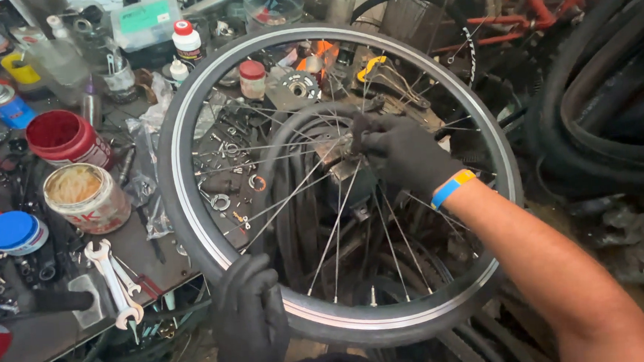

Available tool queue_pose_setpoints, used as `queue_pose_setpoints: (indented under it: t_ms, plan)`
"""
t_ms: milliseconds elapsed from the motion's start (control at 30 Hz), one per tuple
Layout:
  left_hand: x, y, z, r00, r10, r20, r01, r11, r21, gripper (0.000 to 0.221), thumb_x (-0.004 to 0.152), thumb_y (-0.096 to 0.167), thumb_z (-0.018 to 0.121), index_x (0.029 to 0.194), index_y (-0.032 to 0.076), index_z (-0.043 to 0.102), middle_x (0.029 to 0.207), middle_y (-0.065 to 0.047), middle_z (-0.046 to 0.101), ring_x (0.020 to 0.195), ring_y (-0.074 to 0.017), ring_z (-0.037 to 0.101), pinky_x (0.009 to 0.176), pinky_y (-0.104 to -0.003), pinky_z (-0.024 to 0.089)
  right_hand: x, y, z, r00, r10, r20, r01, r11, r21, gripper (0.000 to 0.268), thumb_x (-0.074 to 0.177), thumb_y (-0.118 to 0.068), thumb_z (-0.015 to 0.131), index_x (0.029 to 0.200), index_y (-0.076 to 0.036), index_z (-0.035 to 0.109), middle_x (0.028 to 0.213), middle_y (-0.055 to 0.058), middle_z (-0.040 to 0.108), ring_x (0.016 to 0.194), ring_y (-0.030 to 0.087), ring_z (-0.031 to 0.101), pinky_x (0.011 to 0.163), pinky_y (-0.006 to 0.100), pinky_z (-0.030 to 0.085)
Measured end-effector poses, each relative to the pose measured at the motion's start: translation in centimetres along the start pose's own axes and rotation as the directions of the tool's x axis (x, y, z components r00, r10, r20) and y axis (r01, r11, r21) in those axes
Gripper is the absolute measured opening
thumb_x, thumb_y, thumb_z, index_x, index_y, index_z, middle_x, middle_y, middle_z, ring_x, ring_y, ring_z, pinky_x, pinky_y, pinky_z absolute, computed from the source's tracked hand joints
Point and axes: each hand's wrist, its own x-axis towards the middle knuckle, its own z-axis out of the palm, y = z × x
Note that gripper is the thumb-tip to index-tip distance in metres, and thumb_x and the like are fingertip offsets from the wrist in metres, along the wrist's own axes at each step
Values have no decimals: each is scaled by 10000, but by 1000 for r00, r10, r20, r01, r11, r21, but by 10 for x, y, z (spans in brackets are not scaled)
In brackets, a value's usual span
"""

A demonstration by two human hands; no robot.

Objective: Applying grease to a bicycle wheel hub and tightening the axle nuts using wrenches.

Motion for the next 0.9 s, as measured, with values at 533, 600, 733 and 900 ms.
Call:
queue_pose_setpoints:
  t_ms: [533,600,733,900]
  plan:
    - [2,-1,2,1000,3,-12,-3,1000,-27,131,968,38,515,1012,12,636,1128,-173,719,1134,-382,690,1040,-488,528,45,28,-47,913,312,263,-247,935,-253,349,941,-473,600,1158,-289,802,1054,147,742,883,370,720,736,495,562]
    - [2,1,4,999,20,-30,-22,999,-50,126,963,12,512,999,13,633,1108,-181,716,1109,-380,696,1025,-481,538,44,43,-52,919,327,220,-262,924,-278,327,893,-353,624,1140,-234,803,1043,185,734,970,399,696,840,524,549]
    - [0,5,5,999,-12,-37,12,1000,2,166,1008,97,501,1006,26,650,1145,-156,727,1152,-370,683,1051,-472,528,57,11,-60,901,313,301,-298,950,-95,252,961,-318,610,1159,-296,764,1153,99,693,942,368,695,776,510,546]
    - [0,1,4,1000,-3,-25,4,1000,4,144,1001,87,517,1013,27,648,1146,-153,726,1150,-374,682,1055,-463,515,61,6,-42,831,247,498,-211,969,-127,425,912,-309,573,1318,-313,697,1241,53,668,1013,377,682,793,553,544]
